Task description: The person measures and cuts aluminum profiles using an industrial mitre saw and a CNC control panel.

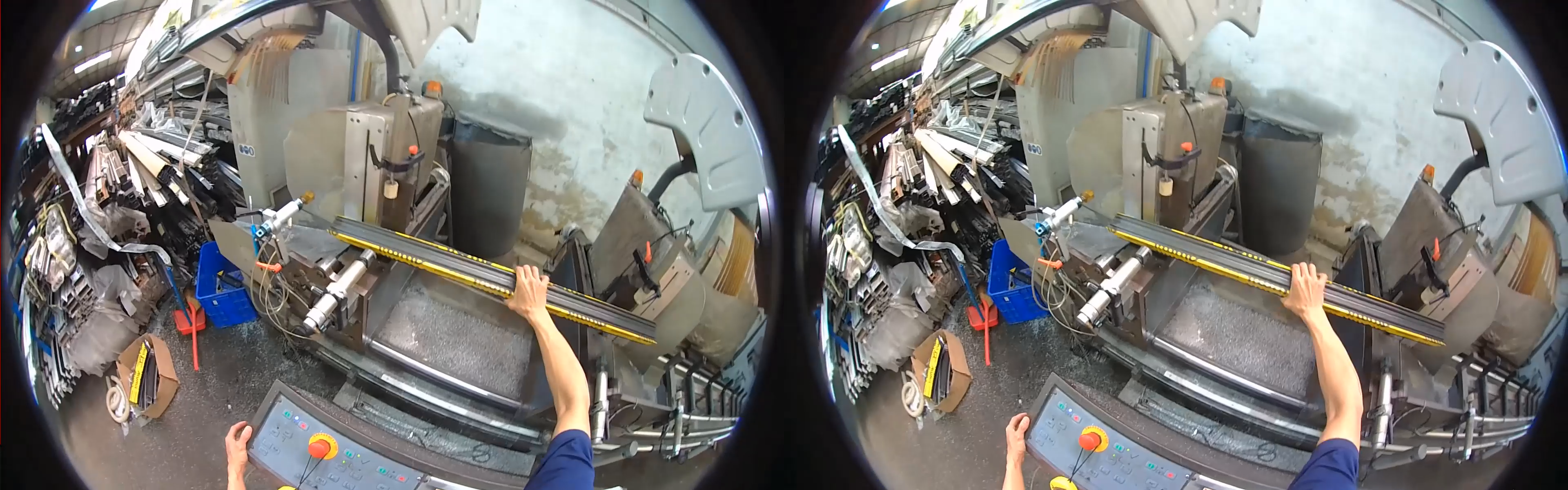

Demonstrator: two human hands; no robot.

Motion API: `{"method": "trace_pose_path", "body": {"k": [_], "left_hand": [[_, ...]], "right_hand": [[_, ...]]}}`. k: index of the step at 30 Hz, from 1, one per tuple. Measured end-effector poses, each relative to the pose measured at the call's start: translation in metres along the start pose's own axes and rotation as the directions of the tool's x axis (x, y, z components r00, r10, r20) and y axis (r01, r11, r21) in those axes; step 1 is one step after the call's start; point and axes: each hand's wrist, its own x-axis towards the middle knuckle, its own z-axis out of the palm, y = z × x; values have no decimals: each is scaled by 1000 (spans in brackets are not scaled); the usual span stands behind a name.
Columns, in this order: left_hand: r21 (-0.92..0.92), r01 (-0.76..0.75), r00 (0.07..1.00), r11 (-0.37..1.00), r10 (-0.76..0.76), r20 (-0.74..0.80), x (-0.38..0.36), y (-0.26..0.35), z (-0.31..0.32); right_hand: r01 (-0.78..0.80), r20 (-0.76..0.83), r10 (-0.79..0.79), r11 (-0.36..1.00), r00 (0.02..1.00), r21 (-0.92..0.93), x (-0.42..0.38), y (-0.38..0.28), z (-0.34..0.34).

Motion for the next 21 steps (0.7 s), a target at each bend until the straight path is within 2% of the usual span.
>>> {"method": "trace_pose_path", "body": {"k": [3,4,6,8,11,12,14,17,21], "left_hand": [[27,-3,1000,1000,3,7,0,-2,-3],[27,10,1000,1000,-11,6,1,1,-2],[59,-55,998,997,54,9,-4,7,-3],[-17,-67,998,998,67,-3,7,5,6],[-31,-38,999,999,37,-39,10,-24,0],[35,-106,993,994,108,-53,7,-15,0],[0,-59,997,998,59,-55,-8,13,-1],[-5,-66,993,998,66,-95,-15,22,-2],[54,-61,989,997,67,-131,-12,12,-2]], "right_hand": [[20,-148,-32,997,989,-76,-6,-1,-30],[14,-165,-28,996,986,-84,-11,-1,-41],[-4,-194,-10,997,981,-72,-28,-6,-73],[4,-291,-46,990,955,-143,-49,-4,-93],[-37,-315,-4,992,949,-121,-92,-2,-129],[-46,-335,11,994,942,-94,-108,-2,-142],[-93,-342,77,995,937,-31,-142,-10,-175],[-150,-386,126,988,914,-32,-199,-16,-213],[-209,-453,122,967,883,-147,-276,-26,-263]]}}
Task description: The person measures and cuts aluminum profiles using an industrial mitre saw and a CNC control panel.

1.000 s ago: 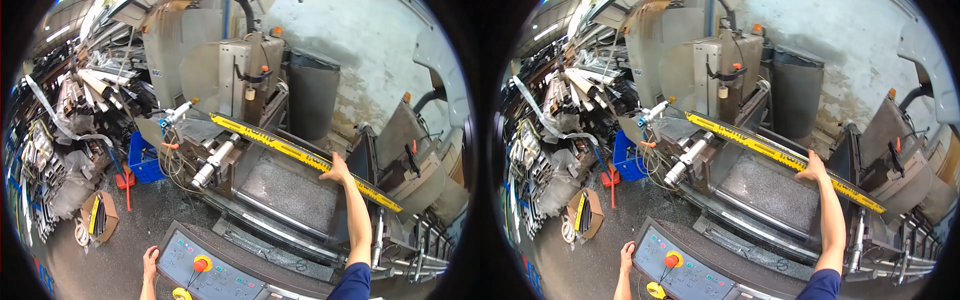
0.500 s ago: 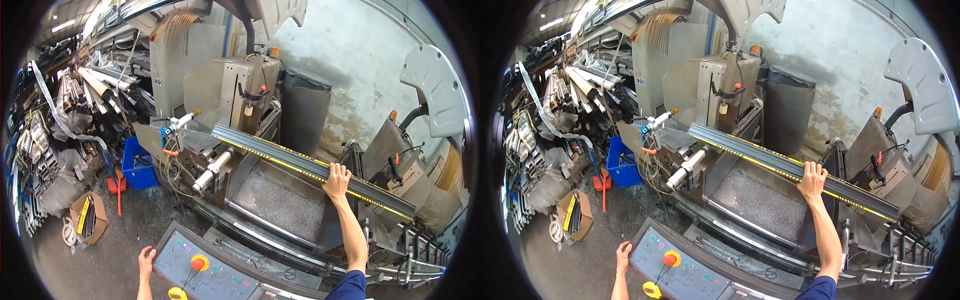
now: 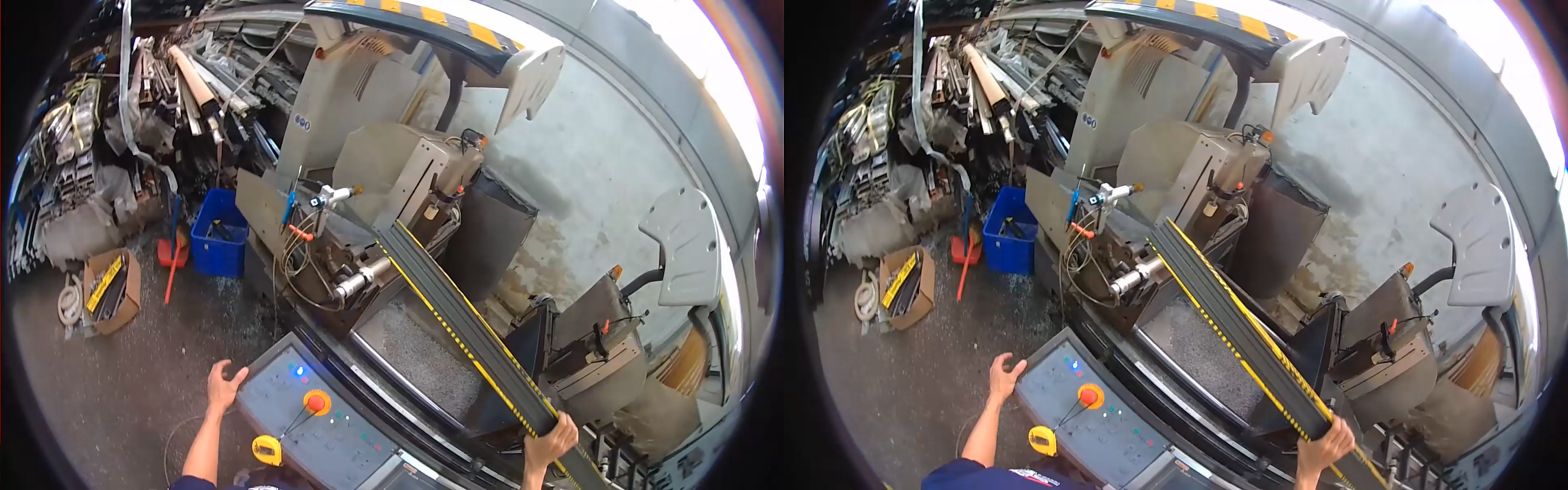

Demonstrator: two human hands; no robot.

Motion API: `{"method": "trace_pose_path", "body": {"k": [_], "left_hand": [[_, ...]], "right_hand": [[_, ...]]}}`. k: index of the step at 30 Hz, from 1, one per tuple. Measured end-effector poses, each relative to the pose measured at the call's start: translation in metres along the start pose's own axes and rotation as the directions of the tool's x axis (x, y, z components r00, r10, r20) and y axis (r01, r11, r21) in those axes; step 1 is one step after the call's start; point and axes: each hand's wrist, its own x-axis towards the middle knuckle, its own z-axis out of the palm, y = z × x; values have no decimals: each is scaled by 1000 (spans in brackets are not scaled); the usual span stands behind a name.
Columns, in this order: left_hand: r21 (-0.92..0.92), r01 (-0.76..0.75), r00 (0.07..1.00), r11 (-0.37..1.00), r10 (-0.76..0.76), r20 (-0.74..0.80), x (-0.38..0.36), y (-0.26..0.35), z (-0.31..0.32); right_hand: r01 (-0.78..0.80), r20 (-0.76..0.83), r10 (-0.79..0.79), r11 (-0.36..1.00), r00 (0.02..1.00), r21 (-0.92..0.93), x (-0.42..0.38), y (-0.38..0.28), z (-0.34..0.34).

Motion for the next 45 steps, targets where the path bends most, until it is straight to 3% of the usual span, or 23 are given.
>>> {"method": "trace_pose_path", "body": {"k": [2,3,5,7,9,10,11,13,14,15,16,17,19,22,23,25,28,32,35,40,45], "left_hand": [[191,-231,959,954,256,-124,0,13,-2],[185,-228,961,956,251,-114,0,22,-4],[150,-390,907,909,407,-107,-3,57,-11],[6,-429,903,903,429,0,2,83,-13],[-238,-583,809,777,581,-84,-9,129,-6],[-259,-585,795,769,607,7,-17,146,-10],[-398,-543,787,739,613,65,-27,165,-6],[-579,-291,730,762,568,380,-46,174,0],[-688,-72,607,722,579,545,-56,178,0],[-675,207,435,708,551,712,-63,164,12],[-671,340,316,659,592,742,-77,166,8],[-654,354,312,668,575,756,-91,162,5],[-525,599,142,605,565,813,-112,149,-6],[-441,730,182,522,473,862,-127,109,-14],[-357,786,204,505,332,921,-127,110,-30],[-379,771,341,512,170,925,-128,111,-54],[-374,747,388,549,96,917,-124,86,-77],[-416,694,474,587,62,879,-120,74,-104],[-558,626,648,545,36,761,-115,77,-114],[-666,481,824,570,-36,565,-114,78,-124],[-700,483,822,526,2,569,-130,39,-123]], "right_hand": [[-5,-56,2,999,998,-54,-15,-5,-46],[-5,-96,-3,996,995,-84,-22,-10,-69],[7,-133,-35,978,991,-207,-47,-5,-109],[-31,-126,-3,961,992,-274,-81,-1,-137],[-56,-144,12,951,989,-304,-106,-12,-172],[-81,-122,46,950,991,-300,-121,-20,-190],[-100,-124,64,947,990,-305,-120,-44,-212],[-112,-131,77,952,988,-285,-119,-91,-250],[-110,-119,80,954,990,-278,-132,-105,-264],[-126,-84,106,946,991,-299,-147,-117,-276],[-131,-47,122,945,991,-300,-157,-135,-290],[-133,-11,136,945,991,-300,-166,-153,-303],[-183,67,205,951,977,-248,-193,-183,-323],[-234,222,264,960,939,-154,-240,-212,-346],[-255,271,285,957,919,-142,-248,-225,-355],[-279,357,296,955,886,-101,-259,-249,-368],[-347,442,325,937,836,-35,-282,-273,-378],[-375,514,310,927,799,25,-303,-286,-383],[-396,518,312,916,796,57,-310,-287,-386],[-420,560,260,890,787,177,-333,-259,-397],[-480,543,311,855,780,199,-354,-236,-414]]}}
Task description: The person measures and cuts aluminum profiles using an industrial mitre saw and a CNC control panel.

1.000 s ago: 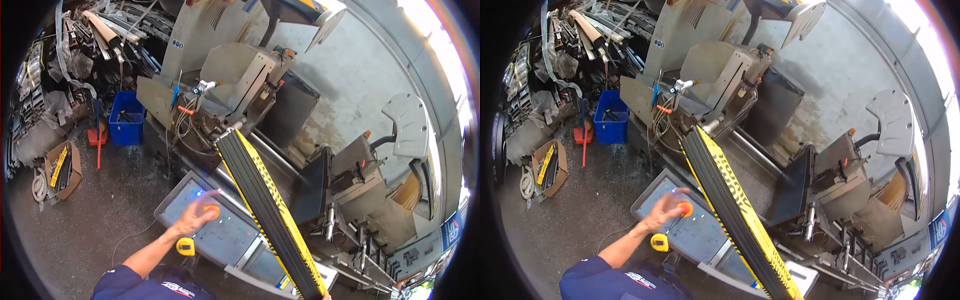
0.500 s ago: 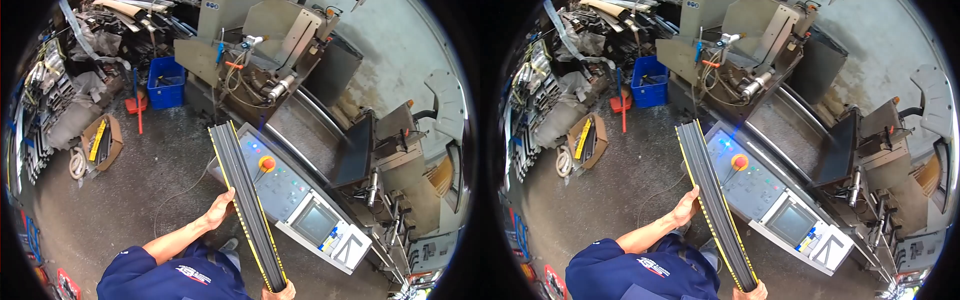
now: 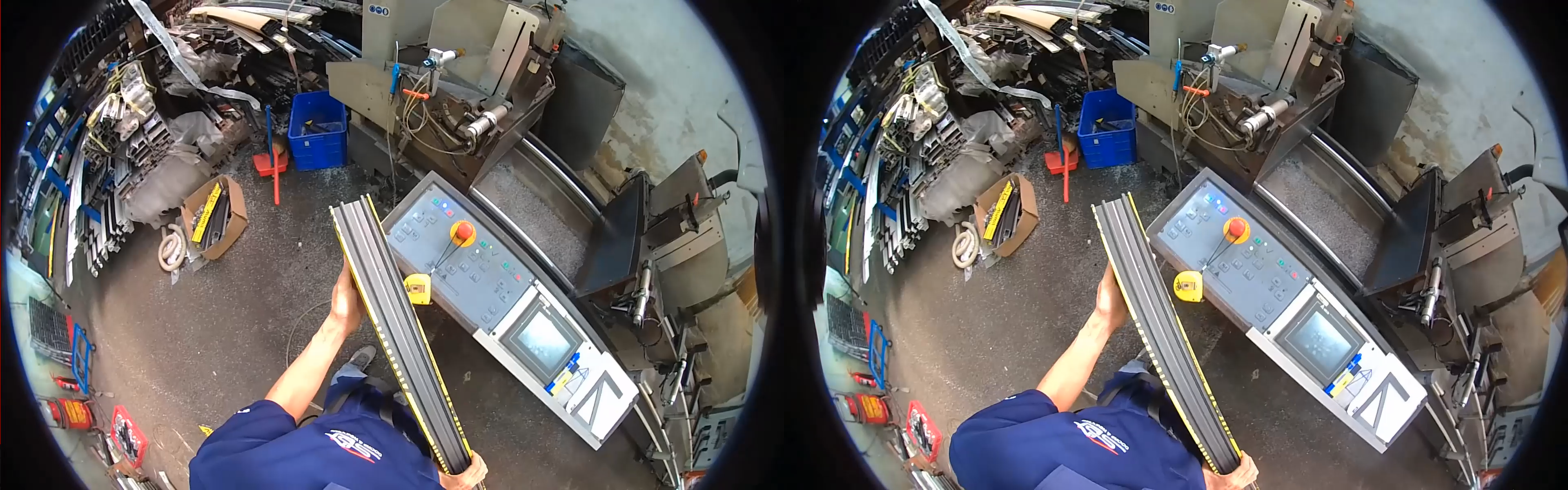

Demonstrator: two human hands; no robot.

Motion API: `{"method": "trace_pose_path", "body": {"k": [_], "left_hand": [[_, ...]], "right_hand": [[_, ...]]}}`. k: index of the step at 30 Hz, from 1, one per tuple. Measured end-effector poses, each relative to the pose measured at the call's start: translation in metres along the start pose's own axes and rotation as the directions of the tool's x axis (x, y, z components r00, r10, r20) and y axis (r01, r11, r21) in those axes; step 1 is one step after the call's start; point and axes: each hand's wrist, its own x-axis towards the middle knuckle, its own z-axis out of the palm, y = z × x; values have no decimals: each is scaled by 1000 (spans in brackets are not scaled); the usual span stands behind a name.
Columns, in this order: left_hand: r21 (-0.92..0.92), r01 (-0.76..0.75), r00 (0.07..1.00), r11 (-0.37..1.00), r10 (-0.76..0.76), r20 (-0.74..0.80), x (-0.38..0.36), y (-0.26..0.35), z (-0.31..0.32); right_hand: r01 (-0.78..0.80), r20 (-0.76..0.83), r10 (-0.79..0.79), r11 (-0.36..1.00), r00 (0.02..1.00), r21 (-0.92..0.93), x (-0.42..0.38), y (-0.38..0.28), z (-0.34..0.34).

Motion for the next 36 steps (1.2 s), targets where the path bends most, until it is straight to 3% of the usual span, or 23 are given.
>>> {"method": "trace_pose_path", "body": {"k": [10,14,16,17,18,21,25,26,29,36], "left_hand": [[43,-88,993,995,85,83,-61,-16,-11],[116,-140,984,983,125,129,-91,-18,3],[118,-178,967,977,151,207,-105,-18,15],[138,-108,985,985,88,146,-107,-17,18],[154,-88,981,984,59,185,-108,-17,17],[190,-127,974,974,87,209,-107,-23,24],[142,-171,984,975,161,81,-100,-38,32],[0,-107,989,994,107,98,-104,-34,40],[-17,-106,990,994,107,86,-104,-37,40],[125,-135,988,983,123,98,-112,-38,62]], "right_hand": [[59,25,-61,995,998,81,-28,73,-20],[-25,142,5,990,990,137,-17,74,-38],[-55,125,35,986,992,157,-23,84,-38],[-41,110,23,985,994,168,-27,91,-37],[-31,101,13,983,995,180,-32,95,-34],[-60,133,36,982,990,178,-35,98,-36],[-83,120,60,978,991,192,-41,94,-27],[-98,123,73,974,990,204,-42,91,-28],[-82,125,54,971,991,225,-47,91,-24],[-129,109,108,969,988,210,-54,99,-28]]}}
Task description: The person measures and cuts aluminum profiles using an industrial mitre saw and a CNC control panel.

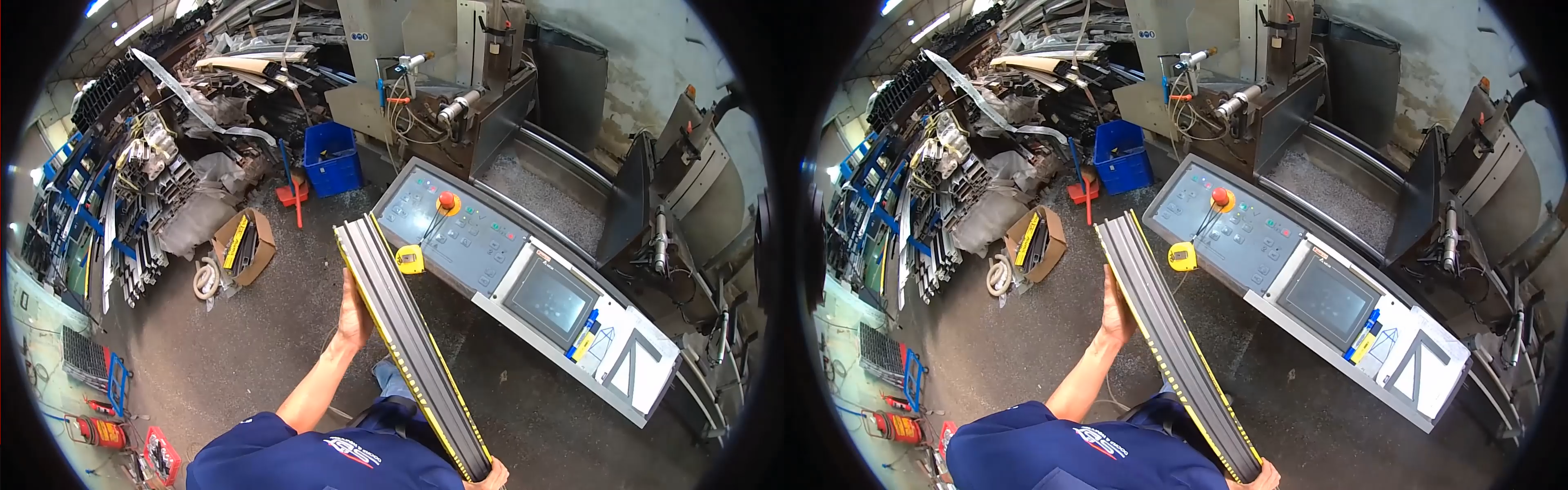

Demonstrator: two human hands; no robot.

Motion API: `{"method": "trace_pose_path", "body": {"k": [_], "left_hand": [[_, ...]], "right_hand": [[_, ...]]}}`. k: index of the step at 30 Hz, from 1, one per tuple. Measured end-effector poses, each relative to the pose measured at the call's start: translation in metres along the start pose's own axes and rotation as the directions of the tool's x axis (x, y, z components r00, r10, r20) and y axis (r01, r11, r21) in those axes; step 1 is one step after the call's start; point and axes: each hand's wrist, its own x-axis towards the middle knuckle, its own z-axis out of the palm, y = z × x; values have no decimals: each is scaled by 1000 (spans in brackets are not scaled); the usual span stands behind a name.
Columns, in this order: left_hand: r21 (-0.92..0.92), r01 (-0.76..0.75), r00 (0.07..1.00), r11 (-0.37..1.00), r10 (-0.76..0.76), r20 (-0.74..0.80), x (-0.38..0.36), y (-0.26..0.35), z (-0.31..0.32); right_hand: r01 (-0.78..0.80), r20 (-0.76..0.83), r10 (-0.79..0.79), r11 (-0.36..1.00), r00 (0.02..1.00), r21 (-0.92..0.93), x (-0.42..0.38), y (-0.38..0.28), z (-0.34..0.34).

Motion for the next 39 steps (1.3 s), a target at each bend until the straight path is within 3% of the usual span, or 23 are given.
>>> {"method": "trace_pose_path", "body": {"k": [3,14,20,24,26,28,31,32,33,34,37,39], "left_hand": [[-10,-19,998,1000,18,-61,-1,-6,5],[116,44,999,992,-47,17,-10,-10,-2],[38,37,999,999,-35,-35,-5,-25,4],[-35,54,998,998,-55,-31,0,-32,-2],[27,21,998,999,-20,-64,6,-35,-11],[238,-52,991,970,20,134,-9,-14,25],[382,-92,984,919,26,176,-12,-22,15],[408,-49,990,912,-9,139,-10,-16,6],[420,-96,995,902,80,56,-17,-18,17],[408,-79,997,910,68,40,-19,-18,17],[409,-288,957,866,281,79,-36,-26,39],[389,-293,956,873,264,128,-29,-28,43]], "right_hand": [[-13,11,13,1000,1000,27,2,0,-5],[-36,13,35,999,999,41,1,14,-9],[-27,-27,28,999,999,31,1,18,-14],[-10,37,10,1000,999,24,-11,42,-10],[-33,57,31,999,998,26,-19,48,-4],[-24,42,23,999,999,21,-14,49,-1],[-65,100,60,997,993,40,-5,51,-17],[-57,85,54,997,995,45,-13,56,-10],[-46,111,44,999,993,10,-16,59,-13],[-54,104,52,998,993,20,-18,62,-11],[-27,139,21,999,990,41,-21,67,-10],[12,135,-15,1000,991,26,-19,69,-5]]}}
